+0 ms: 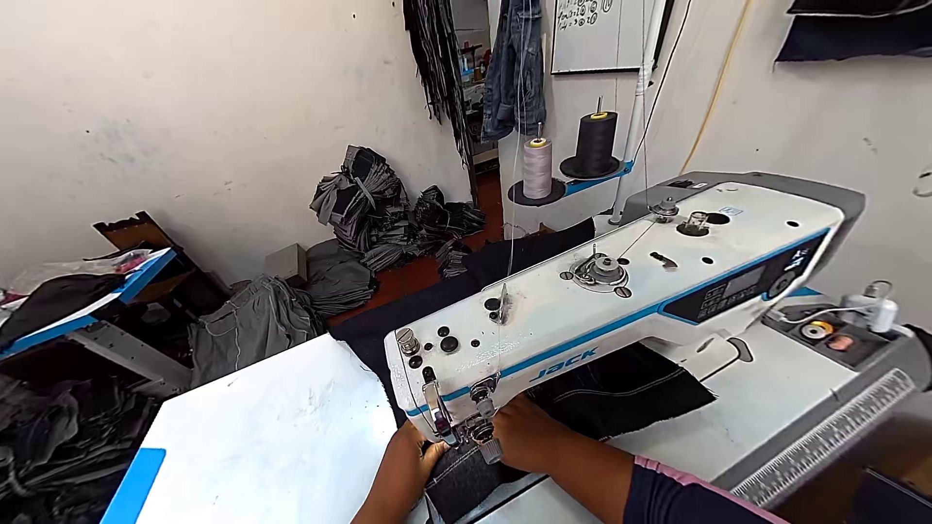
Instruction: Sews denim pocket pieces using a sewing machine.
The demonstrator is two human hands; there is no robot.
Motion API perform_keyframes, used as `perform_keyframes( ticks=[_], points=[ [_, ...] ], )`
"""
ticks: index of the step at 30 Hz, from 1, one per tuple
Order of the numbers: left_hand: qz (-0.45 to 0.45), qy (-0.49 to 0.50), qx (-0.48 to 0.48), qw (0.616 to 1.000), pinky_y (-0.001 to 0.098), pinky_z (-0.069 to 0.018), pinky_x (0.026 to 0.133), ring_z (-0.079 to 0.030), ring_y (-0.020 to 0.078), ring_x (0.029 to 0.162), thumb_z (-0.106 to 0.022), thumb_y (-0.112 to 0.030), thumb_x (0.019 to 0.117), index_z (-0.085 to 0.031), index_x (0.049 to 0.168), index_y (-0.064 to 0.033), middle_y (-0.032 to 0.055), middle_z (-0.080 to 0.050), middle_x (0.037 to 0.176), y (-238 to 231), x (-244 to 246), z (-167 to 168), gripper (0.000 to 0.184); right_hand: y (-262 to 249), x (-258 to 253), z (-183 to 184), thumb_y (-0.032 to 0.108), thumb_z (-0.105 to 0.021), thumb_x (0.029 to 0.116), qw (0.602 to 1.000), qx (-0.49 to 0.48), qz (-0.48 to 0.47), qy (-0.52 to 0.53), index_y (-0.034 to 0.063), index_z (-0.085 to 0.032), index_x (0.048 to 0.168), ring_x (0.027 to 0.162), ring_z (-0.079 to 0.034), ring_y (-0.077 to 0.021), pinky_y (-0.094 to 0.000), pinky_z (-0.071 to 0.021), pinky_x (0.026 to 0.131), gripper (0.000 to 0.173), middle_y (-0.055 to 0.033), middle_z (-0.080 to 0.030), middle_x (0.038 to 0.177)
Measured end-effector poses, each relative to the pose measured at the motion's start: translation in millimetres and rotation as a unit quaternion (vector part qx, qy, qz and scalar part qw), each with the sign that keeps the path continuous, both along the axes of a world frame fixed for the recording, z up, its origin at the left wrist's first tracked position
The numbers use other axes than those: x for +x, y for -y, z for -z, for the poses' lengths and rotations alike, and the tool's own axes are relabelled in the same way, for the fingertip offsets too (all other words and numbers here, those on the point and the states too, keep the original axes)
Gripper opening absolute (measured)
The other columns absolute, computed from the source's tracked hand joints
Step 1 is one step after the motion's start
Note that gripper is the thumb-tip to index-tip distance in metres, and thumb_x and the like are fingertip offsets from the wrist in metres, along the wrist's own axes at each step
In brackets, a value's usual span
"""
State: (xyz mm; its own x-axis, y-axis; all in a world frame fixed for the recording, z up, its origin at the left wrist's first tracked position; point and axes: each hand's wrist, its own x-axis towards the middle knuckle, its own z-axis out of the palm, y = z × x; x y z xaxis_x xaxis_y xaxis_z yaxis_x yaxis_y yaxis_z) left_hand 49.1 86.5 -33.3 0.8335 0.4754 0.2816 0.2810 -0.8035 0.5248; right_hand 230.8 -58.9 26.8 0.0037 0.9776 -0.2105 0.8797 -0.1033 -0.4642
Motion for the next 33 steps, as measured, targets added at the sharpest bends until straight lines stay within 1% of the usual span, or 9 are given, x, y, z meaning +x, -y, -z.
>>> perform_keyframes(
  ticks=[2,5,9,17,21,23,26,30,33],
  points=[
    [-0.015,-0.023,-0.013,1.0,0.0439,-0.0516,0.104,-0.071,0.0327,0.111,-0.071,-0.019,0.0905,-0.077,0.101,0.0046,0.0218,-0.074,0.111,1,1,-2,0.026,0,-1,1,0.025,-0.042,0.1092,1.0,0.008,0.003,0.001,-0.0073,-0.065,0.121,0.144,-0.04,-0.0436,-0.0696,-0.0142,0.118,0.041,-0.0252,-0.061,0.136],
    [-0.038,-0.171,-0.051,0.983,0.0438,-0.0226,0.127,-0.043,0.0332,0.147,-0.07,-0.035,0.0961,-0.065,0.131,0.0045,0.0219,-0.057,0.146,-4,2,-20,0.053,3,-4,5,0.024,-0.044,0.1082,0.999,0.051,0.008,0.014,-0.0077,-0.065,0.121,0.144,-0.041,-0.0416,-0.0651,-0.0155,0.12,0.04,-0.0252,-0.06,0.138],
    [-0.075,-0.311,-0.002,0.947,0.0521,-0.0098,0.128,-0.013,0.035,0.159,-0.052,-0.056,0.1017,-0.047,0.154,-0.0094,0.0154,-0.026,0.168,-1,10,-33,0.07,21,-10,52,0.018,-0.055,0.1006,0.945,0.323,0.015,0.053,-0.0004,-0.074,0.109,0.129,-0.06,-0.0388,-0.0643,-0.0336,0.115,0.028,-0.0168,-0.071,0.122],
    [-0.268,-0.428,-0.007,0.863,0.0585,-0.0387,0.113,-0.037,0.0535,0.144,-0.038,-0.072,0.0995,-0.019,0.163,-0.0023,0.037,-0.03,0.158,52,14,-50,0.096,104,-50,90,0.028,-0.054,0.0998,0.892,0.449,-0.015,0.051,0.0152,-0.077,0.101,0.115,-0.068,-0.0249,-0.0489,-0.0479,0.107,0.027,-0.003,-0.076,0.112],
    [-0.212,-0.478,-0.082,0.848,0.0635,-0.0457,0.104,-0.055,0.051,0.13,-0.04,-0.065,0.1028,-0.041,0.143,0.0195,0.0382,-0.052,0.14,136,11,-79,0.093,138,-49,95,0.032,-0.053,0.1016,0.876,0.483,0.011,0.003,0.0177,-0.076,0.095,0.11,-0.067,-0.0176,-0.0356,-0.0464,0.106,0.028,-0.0001,-0.076,0.103],
    [-0.101,-0.51,-0.078,0.851,0.0602,-0.0481,0.103,-0.058,0.0452,0.128,-0.037,-0.054,0.108,-0.057,0.132,0.0131,0.0327,-0.057,0.138,165,12,-93,0.074,141,-51,92,0.032,-0.055,0.1011,0.867,0.497,0.017,-0.029,0.0171,-0.075,0.091,0.107,-0.066,-0.0149,-0.0303,-0.0451,0.105,0.027,0.0001,-0.075,0.098],
    [0.069,-0.443,-0.045,0.893,0.062,-0.0452,0.106,-0.06,0.0437,0.126,-0.035,-0.034,0.1116,-0.06,0.134,0.0058,0.0292,-0.063,0.131,142,7,-88,0.052,134,-69,84,0.036,-0.066,0.0942,0.891,0.45,-0.032,-0.055,0.0134,-0.075,0.096,0.113,-0.068,-0.0221,-0.0404,-0.0505,0.105,0.024,-0.0045,-0.075,0.108],
    [0.056,-0.319,0.017,0.946,0.0537,-0.0364,0.118,-0.053,0.0363,0.137,-0.05,-0.017,0.1066,-0.063,0.137,-0.0024,0.0203,-0.061,0.14,46,-18,-76,0.036,112,-90,70,0.029,-0.071,0.0952,0.953,0.231,-0.197,0.018,0.0091,-0.059,0.143,0.144,-0.045,-0.0423,-0.0654,-0.0371,0.112,0.053,-0.0158,-0.053,0.152],
    [-0.056,-0.347,0.069,0.934,0.0598,-0.011,0.126,-0.021,0.0334,0.157,-0.055,-0.041,0.1048,-0.048,0.154,-0.0147,0.0103,-0.038,0.164,-12,-63,-54,0.056,102,-88,89,0.011,-0.064,0.0926,0.896,0.394,-0.183,0.093,0.0093,-0.076,0.106,0.118,-0.069,-0.0301,-0.0469,-0.0573,0.091,0.018,-0.0075,-0.075,0.12]
  ],
)
